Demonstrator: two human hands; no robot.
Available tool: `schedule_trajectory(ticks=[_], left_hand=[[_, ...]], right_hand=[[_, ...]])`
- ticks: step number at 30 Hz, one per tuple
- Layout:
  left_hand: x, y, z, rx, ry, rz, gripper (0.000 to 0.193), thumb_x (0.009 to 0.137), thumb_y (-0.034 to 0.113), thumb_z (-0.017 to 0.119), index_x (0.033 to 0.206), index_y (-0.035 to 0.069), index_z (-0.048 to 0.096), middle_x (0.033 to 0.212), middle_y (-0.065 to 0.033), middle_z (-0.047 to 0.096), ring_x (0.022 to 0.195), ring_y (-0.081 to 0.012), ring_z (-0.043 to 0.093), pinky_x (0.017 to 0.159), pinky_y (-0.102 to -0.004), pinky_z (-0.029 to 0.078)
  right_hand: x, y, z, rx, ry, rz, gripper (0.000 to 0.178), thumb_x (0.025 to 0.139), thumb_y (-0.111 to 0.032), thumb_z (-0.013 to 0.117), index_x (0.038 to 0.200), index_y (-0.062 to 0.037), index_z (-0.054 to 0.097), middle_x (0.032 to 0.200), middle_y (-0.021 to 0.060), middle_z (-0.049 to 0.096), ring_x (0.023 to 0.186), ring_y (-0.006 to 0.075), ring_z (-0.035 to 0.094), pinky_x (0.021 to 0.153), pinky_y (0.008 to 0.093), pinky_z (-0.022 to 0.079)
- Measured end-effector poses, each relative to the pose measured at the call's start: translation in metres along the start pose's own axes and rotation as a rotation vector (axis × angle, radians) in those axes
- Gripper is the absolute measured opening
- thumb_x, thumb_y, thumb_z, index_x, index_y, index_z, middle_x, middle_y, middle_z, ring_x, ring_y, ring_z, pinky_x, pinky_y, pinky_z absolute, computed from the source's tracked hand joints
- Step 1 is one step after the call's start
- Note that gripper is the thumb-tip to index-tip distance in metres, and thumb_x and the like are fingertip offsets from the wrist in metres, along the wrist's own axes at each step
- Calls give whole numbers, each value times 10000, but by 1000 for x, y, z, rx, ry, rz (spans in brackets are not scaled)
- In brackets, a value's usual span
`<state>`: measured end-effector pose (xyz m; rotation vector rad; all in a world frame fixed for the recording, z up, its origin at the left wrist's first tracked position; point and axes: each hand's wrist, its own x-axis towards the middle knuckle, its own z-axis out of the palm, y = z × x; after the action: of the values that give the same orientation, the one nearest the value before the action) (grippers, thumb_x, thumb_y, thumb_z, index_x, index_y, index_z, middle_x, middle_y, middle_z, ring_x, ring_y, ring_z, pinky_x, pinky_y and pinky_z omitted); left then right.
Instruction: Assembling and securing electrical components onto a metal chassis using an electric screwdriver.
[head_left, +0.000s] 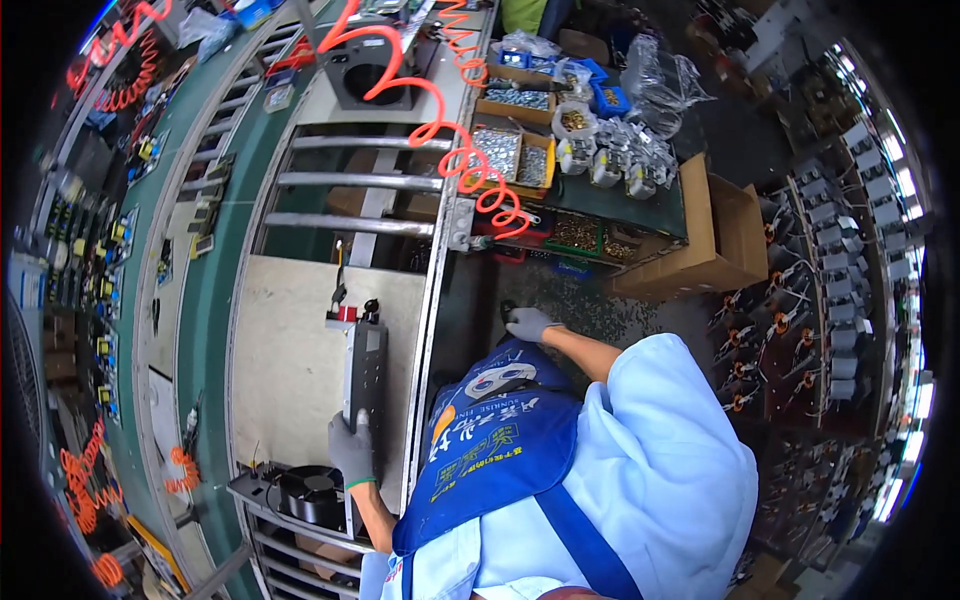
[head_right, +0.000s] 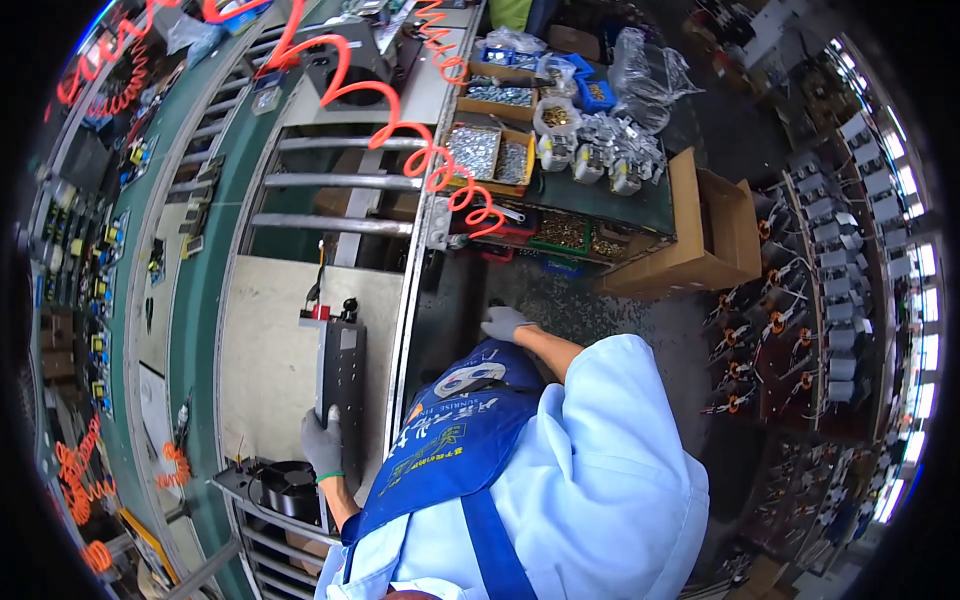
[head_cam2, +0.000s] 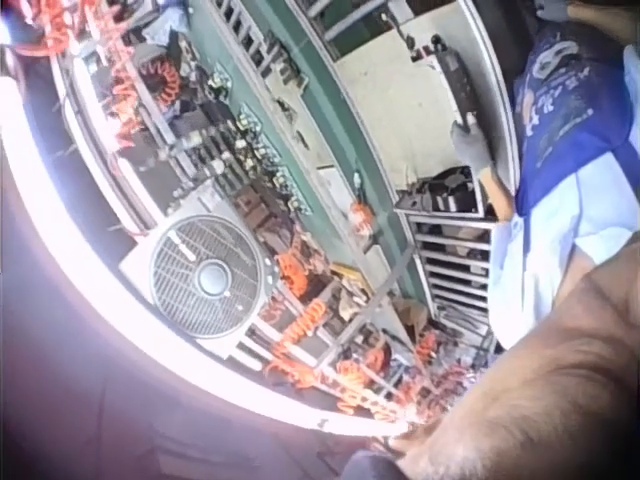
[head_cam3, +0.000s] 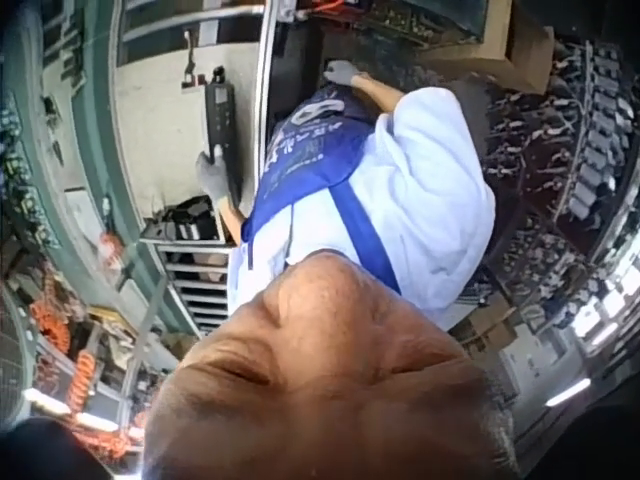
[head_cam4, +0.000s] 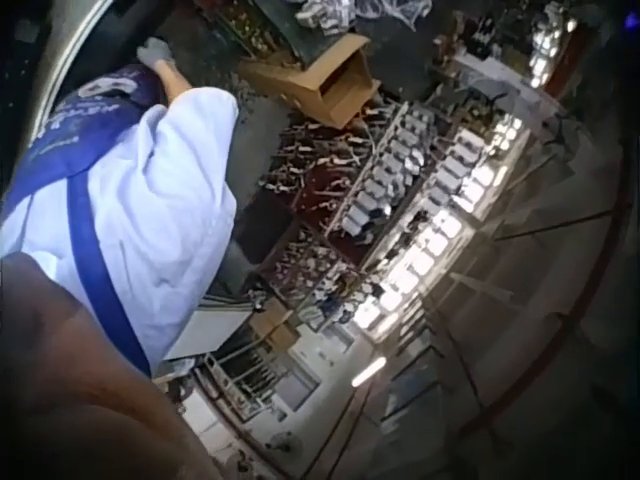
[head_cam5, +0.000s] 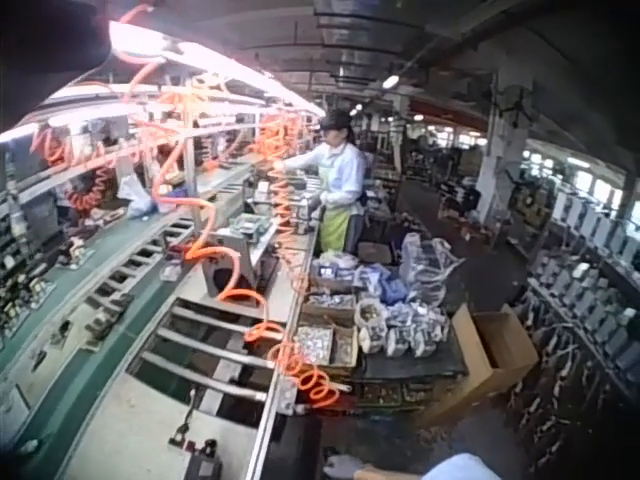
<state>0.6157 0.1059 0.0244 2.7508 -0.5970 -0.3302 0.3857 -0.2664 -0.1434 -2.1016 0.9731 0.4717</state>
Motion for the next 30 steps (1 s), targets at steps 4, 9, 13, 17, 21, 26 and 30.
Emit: schedule_trajectory(ticks=[4,9,13,17,21,26,30], left_hand=[[17,20,15,-52,37,-70,455,891,428,578,1033,-4,601,910,-235,629,847,-394,613,747,-458,476],[20,45,16,102,178,-161,447,851,474,622,935,35,635,786,-184,645,727,-370,629,637,-434,478],[21,32,24,250,179,-233,526,836,561,590,968,54,622,796,-178,651,774,-365,637,672,-455,478],[28,41,20,206,92,-285,576,835,591,570,976,35,622,814,-195,652,785,-388,632,679,-455,476],[36,29,26,212,40,-310,609,829,597,573,973,8,618,825,-228,649,794,-408,630,697,-464,476],[44,34,23,130,-7,-330,620,825,600,577,980,2,623,828,-233,649,811,-409,633,708,-455,477],[45,29,25,176,44,-312,594,821,592,585,999,27,636,857,-220,658,855,-400,634,743,-455,477]], right_hand=[[-11,105,-57,-88,-64,237,455,784,-343,520,1073,-18,654,1143,248,601,1076,381,582,919,431,463],[-26,193,-198,-168,159,405,402,785,-288,502,1027,-12,668,1122,242,612,1055,369,596,892,440,481],[3,273,-299,-519,512,369,335,776,-199,557,1086,-82,603,1142,199,570,1101,393,539,895,498,451],[19,307,-369,-736,655,230,321,800,-130,520,1110,-138,603,1226,141,504,1186,341,438,931,505,391],[43,320,-395,-782,405,291,269,858,-160,472,1063,-166,646,1346,128,458,1281,327,381,1010,471,333],[66,355,-383,-885,513,240,287,830,-145,486,1061,-124,656,1358,139,455,1286,327,372,1013,477,327],[38,333,-349,-723,433,165,312,718,-230,635,976,-60,672,1131,167,541,1150,328,453,946,465,389]])
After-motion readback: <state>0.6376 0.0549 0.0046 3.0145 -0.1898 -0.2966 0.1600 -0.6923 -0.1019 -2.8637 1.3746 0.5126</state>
